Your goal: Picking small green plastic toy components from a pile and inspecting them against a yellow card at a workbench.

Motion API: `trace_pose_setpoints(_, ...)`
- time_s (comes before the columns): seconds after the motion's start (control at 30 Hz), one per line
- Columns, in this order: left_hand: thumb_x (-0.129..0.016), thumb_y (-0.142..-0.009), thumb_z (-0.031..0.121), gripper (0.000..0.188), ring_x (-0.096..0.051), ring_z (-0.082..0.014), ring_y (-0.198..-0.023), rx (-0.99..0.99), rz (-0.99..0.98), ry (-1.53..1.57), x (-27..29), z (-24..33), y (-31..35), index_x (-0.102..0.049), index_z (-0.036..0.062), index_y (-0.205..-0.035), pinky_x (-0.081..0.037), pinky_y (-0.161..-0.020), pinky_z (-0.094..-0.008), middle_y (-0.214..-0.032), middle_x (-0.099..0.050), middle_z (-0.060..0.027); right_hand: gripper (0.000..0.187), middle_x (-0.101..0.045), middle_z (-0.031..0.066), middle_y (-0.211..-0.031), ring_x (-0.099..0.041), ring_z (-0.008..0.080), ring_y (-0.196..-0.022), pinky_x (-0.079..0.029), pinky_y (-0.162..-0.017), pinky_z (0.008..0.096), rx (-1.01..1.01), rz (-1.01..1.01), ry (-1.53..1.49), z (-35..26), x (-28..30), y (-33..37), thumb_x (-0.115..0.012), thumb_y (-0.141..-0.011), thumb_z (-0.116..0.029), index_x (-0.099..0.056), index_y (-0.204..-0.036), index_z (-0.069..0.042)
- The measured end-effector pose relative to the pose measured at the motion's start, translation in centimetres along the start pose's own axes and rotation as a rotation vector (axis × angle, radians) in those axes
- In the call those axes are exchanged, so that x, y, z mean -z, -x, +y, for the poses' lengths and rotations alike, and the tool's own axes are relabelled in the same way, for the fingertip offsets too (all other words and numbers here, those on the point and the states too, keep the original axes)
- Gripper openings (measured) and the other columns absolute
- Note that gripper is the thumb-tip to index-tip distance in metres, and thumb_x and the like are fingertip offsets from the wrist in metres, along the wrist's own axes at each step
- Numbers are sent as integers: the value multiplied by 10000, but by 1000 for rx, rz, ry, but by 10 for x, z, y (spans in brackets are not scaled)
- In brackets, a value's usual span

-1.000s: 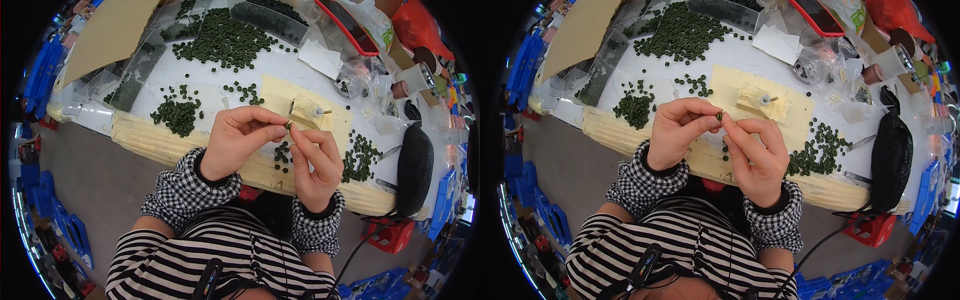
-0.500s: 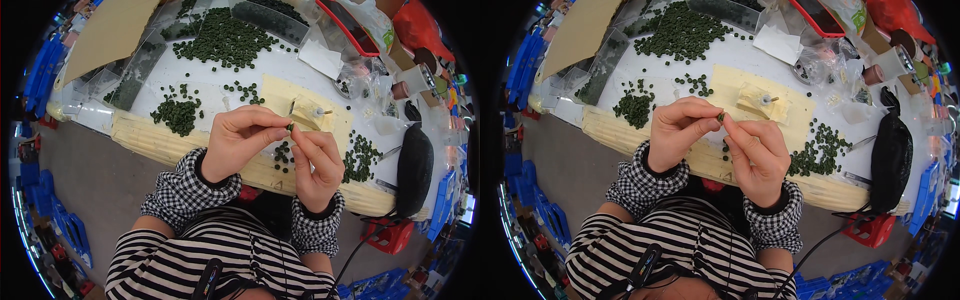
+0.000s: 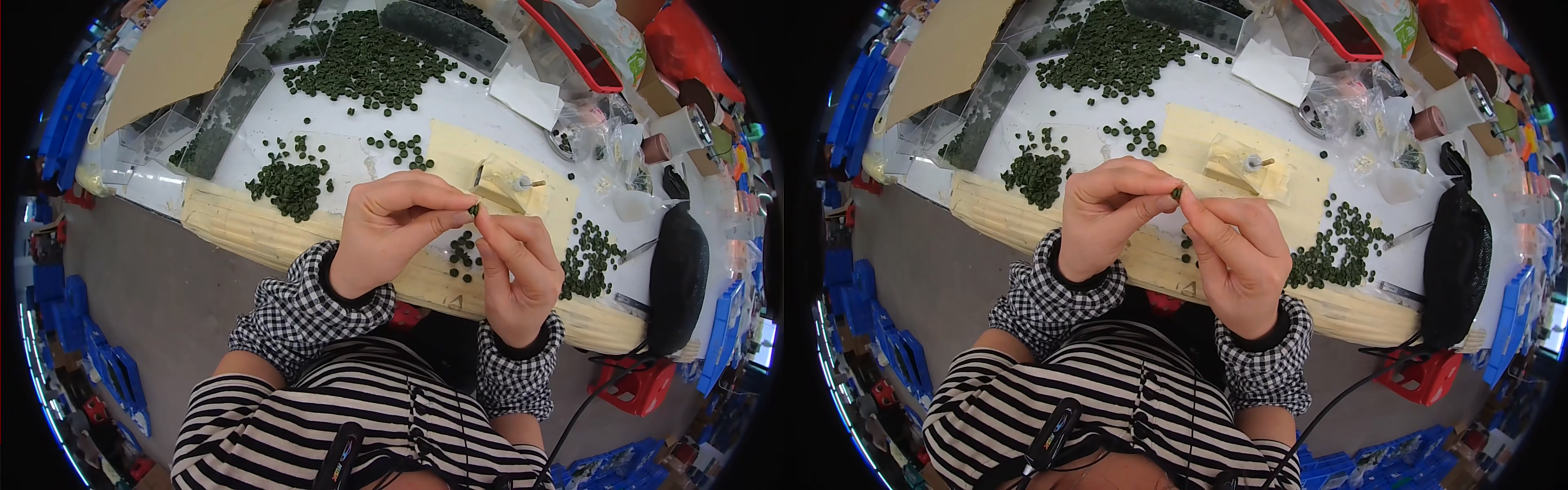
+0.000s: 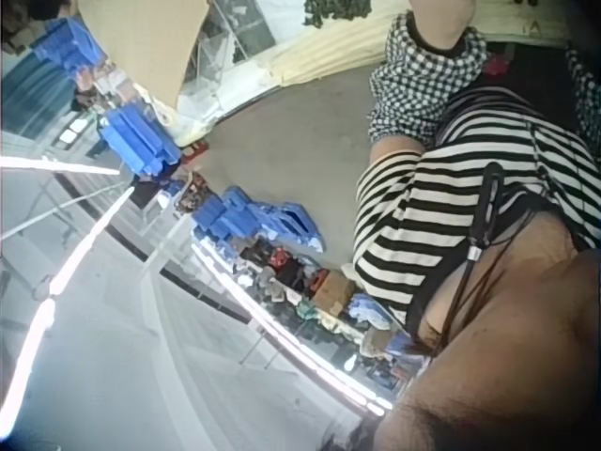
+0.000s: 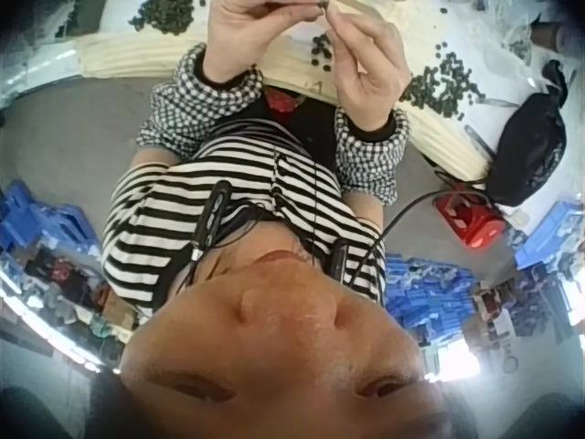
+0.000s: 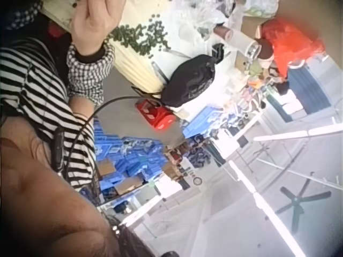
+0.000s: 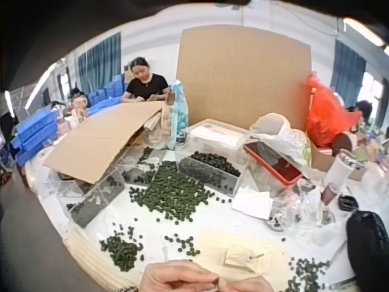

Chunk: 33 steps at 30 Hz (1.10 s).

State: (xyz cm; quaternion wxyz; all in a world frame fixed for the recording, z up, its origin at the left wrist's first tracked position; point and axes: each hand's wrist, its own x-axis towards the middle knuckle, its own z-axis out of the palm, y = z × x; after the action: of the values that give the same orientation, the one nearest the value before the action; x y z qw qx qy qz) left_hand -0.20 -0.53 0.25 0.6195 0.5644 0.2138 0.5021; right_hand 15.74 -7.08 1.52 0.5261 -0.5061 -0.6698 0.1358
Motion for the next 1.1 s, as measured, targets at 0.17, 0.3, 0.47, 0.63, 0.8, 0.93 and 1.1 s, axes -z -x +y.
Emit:
trace_pose_setpoints(0.17,-653,-829,-115,220,-650,-157,-887,-11,-10,-21,1,-2,1,-701,-23,-1022,-546,-776,-244,-984,-665,-116,372,-656,66,-908,-583,197,-778,-468,-678,281,3,-7,3,1,0,0,-721,-763,45,-707,-1125,-41)
trace_pose_setpoints(0.3,-648,-835,-112,205,-648,-156,-885,9,7,-20,0,0,1,-700,-26,-1014,-544,-779,-244,-984,-662,-114,377,-651,67,-905,-582,195,-768,-466,-665,278,7,0,-8,1,0,0,-720,-762,54,-705,-1127,-38)
trace_pose_setpoints(0.47,-670,-826,-82,175,-647,-145,-830,-61,46,-349,1,4,-5,-698,-31,-991,-538,-721,-244,-969,-661,-109,336,-645,90,-898,-602,173,-789,-486,-698,257,-69,152,22,4,-2,5,-680,-810,68,-700,-1132,-26)
trace_pose_setpoints(0.63,-678,-785,-26,116,-609,-259,-713,-77,12,-920,16,2,-6,-669,-18,-900,-495,-629,-330,-829,-622,-112,283,-640,105,-910,-619,159,-784,-500,-715,248,-95,225,80,8,4,7,-649,-852,53,-697,-1124,-9)
trace_pose_setpoints(0.8,-685,-759,-12,163,-583,-290,-813,-228,-32,-1061,13,5,-8,-664,17,-918,-488,-704,-381,-826,-593,-100,269,-642,106,-902,-621,152,-775,-499,-703,243,-102,229,79,6,4,7,-648,-855,48,-700,-1114,-4)
trace_pose_setpoints(0.93,-710,-747,23,130,-578,-292,-808,-80,-318,-851,9,12,-1,-651,20,-863,-488,-709,-375,-820,-590,-98,258,-643,106,-895,-620,151,-773,-495,-699,240,-95,239,80,7,3,8,-647,-856,47,-702,-1104,0)
trace_pose_setpoints(1.1,-710,-751,36,128,-577,-292,-804,-64,-367,-825,2,7,4,-644,19,-858,-488,-712,-377,-812,-582,-93,247,-646,105,-890,-618,158,-770,-492,-700,246,-97,257,79,7,3,8,-647,-854,47,-704,-1090,4)
